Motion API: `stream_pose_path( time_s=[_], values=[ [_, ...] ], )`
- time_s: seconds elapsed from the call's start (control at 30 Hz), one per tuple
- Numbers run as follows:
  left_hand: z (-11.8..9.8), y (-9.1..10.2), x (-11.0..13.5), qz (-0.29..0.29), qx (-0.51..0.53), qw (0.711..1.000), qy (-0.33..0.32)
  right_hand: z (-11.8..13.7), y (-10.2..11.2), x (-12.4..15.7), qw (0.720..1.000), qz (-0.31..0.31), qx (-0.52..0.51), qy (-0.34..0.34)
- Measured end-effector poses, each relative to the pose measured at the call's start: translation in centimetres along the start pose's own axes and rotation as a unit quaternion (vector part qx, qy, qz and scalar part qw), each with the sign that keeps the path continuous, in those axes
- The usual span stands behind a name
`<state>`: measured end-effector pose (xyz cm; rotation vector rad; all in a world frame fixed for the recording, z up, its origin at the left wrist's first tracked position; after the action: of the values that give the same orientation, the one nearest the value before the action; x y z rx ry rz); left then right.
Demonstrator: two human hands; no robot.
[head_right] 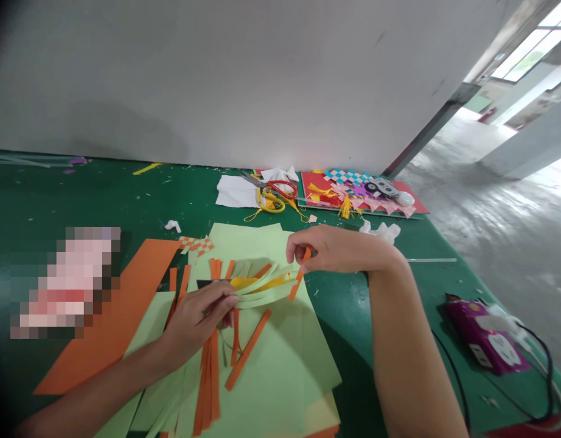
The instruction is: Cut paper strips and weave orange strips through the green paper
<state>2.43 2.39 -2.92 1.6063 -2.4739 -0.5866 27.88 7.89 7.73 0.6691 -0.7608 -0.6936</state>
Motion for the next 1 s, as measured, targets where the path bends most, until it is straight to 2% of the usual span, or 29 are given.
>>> stream_pose_path(
  time_s=[0.37, 0.6, 0.8, 1.0],
  values=[
    [0.0, 0.0, -0.1, 0.011, -0.031, 0.999, -0.007, 1.3, -0.3, -0.1, 0.998, 0.014, -0.042, 0.045],
    [0.1, 0.0, -0.1, 0.024, -0.040, 0.999, -0.002, 1.7, -0.4, 0.0, 0.985, 0.081, -0.138, 0.064],
    [0.0, 0.0, -0.2, 0.021, -0.055, 0.998, -0.025, 1.6, -1.2, -1.3, 0.964, 0.129, -0.206, 0.106],
    [0.1, 0.0, -0.1, 0.040, -0.047, 0.998, -0.026, 0.5, -1.6, -2.5, 0.961, 0.115, -0.228, 0.109]
  ],
)
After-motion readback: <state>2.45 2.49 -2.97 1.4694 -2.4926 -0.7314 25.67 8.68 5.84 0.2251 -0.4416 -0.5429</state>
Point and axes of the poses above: each hand's wrist, its own x-axis away from the middle knuckle, its own y-axis out of the back of the hand, z = x × y, the point moved 1 cm from there along -x, towards the middle knuckle, and after that the axes turned 6 degrees about -z, right-handed, at the moved point
